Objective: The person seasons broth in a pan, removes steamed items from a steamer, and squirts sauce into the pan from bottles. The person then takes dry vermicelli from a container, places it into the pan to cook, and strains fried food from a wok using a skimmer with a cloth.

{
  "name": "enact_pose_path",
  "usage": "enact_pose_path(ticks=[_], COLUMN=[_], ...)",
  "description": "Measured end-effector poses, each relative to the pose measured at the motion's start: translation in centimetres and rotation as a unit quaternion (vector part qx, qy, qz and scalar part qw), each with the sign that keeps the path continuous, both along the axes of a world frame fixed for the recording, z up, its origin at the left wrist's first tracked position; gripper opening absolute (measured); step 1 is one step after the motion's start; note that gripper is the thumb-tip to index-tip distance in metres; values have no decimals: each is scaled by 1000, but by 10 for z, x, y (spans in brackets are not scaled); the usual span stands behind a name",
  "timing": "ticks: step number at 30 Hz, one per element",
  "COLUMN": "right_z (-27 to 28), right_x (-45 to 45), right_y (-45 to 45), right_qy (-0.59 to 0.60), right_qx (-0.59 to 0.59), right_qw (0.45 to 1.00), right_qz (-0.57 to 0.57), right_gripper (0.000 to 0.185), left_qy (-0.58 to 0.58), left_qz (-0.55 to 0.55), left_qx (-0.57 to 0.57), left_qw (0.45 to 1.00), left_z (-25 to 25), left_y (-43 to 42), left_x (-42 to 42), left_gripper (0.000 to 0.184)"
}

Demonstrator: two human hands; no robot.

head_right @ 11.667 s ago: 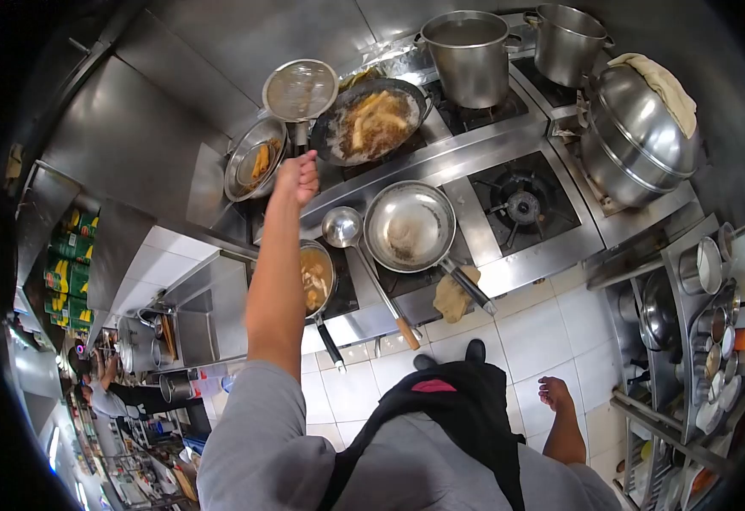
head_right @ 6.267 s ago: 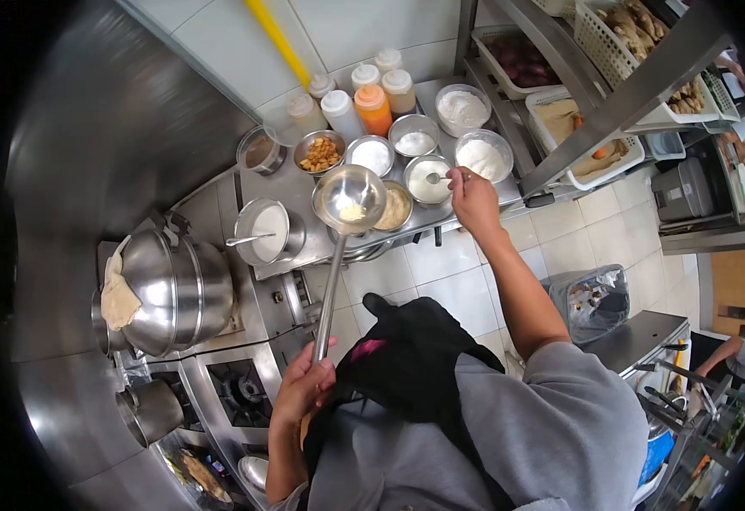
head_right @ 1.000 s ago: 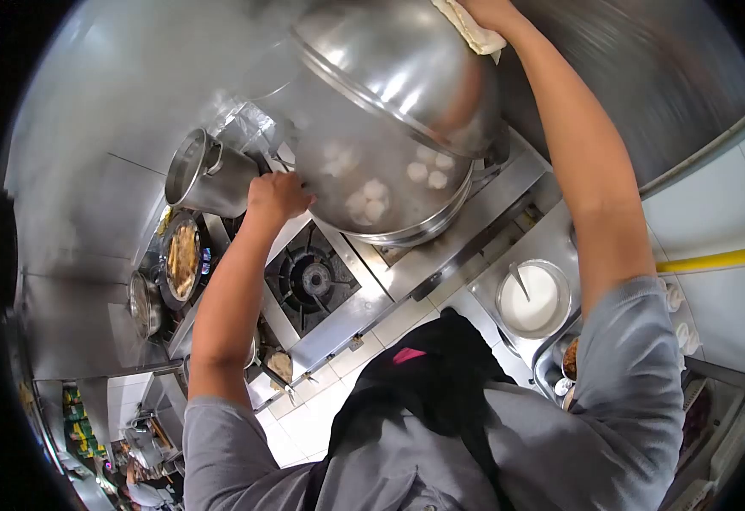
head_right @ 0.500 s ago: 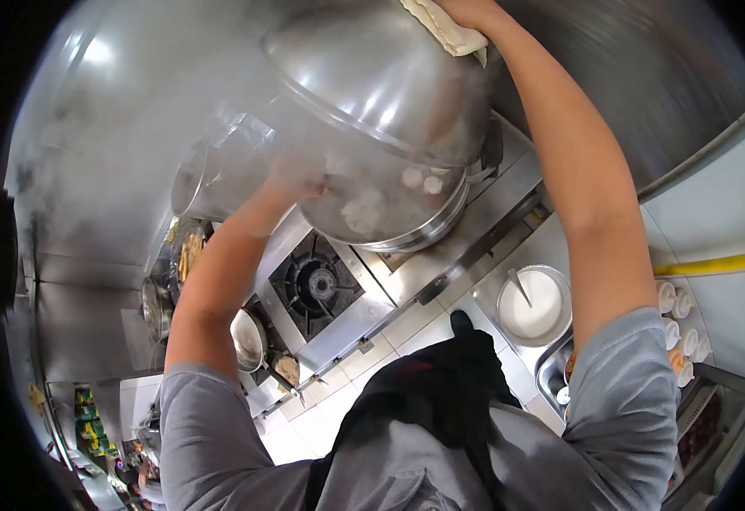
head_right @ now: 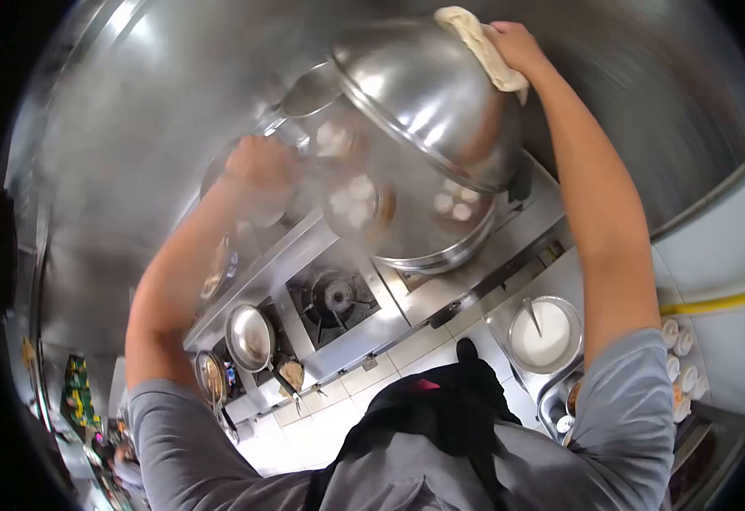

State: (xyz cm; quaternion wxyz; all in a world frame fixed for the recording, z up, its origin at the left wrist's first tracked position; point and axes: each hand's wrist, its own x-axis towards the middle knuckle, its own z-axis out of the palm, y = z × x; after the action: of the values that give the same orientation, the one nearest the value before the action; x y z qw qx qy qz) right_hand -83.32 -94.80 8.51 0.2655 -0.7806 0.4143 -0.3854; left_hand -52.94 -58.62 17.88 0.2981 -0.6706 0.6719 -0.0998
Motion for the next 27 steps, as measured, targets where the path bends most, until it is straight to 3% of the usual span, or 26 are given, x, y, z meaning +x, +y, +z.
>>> enact_pose_path(ticks=[3,5,7,9,10,11,12,13,14,15,16,17,18,23,25,27], right_z=[-2,20,34,11,9,-12,-21,-35,-63,-117,-110,-130,-116,-87,-73,-63], right_x=[9,27,54,87,99,109,117,123,128,141,145,153,161,151,151,152], right_y=[5,53,96,124,143,143,155,156,128,37,44,-10,18,93,144,207], right_qy=[37,47,112,131,190,202,223,226,224,234,190,266,271,315,321,325], right_qx=[-68,-28,-35,-146,-128,-183,-204,-149,-191,-237,-151,-305,-172,-300,-356,-399], right_qw=[997,998,993,981,972,960,948,956,943,928,937,879,910,888,873,857], right_qz=[0,17,16,2,45,70,96,113,156,166,252,251,262,149,88,24], right_gripper=[36,36,42,50,57,54,53,51,50,49,50,51,48,46,45,45], left_qy=[-33,-47,-47,-37,-36,-36,-30,-39,-36,-43,-40,-38,-34,-31,-4,0], left_qz=[25,71,52,184,185,193,251,301,347,385,428,461,505,674,777,826], left_qx=[-23,-40,-90,-41,-53,-63,-52,-27,-34,-26,-25,-25,-11,-25,50,69], left_qw=[999,996,993,981,981,978,966,953,936,921,903,886,862,738,628,559], left_z=[40,56,68,79,80,78,75,75,68,61,55,50,45,-6,-25,-54], left_y=[51,100,166,229,271,316,359,398,446,497,548,596,646,875,954,1026], left_x=[17,30,39,35,34,32,29,22,15,8,-6,-23,-43,-153,-194,-237], left_gripper=[25,28,38,39,39,39,38,38,39,39,39,39,39,42,43,43])
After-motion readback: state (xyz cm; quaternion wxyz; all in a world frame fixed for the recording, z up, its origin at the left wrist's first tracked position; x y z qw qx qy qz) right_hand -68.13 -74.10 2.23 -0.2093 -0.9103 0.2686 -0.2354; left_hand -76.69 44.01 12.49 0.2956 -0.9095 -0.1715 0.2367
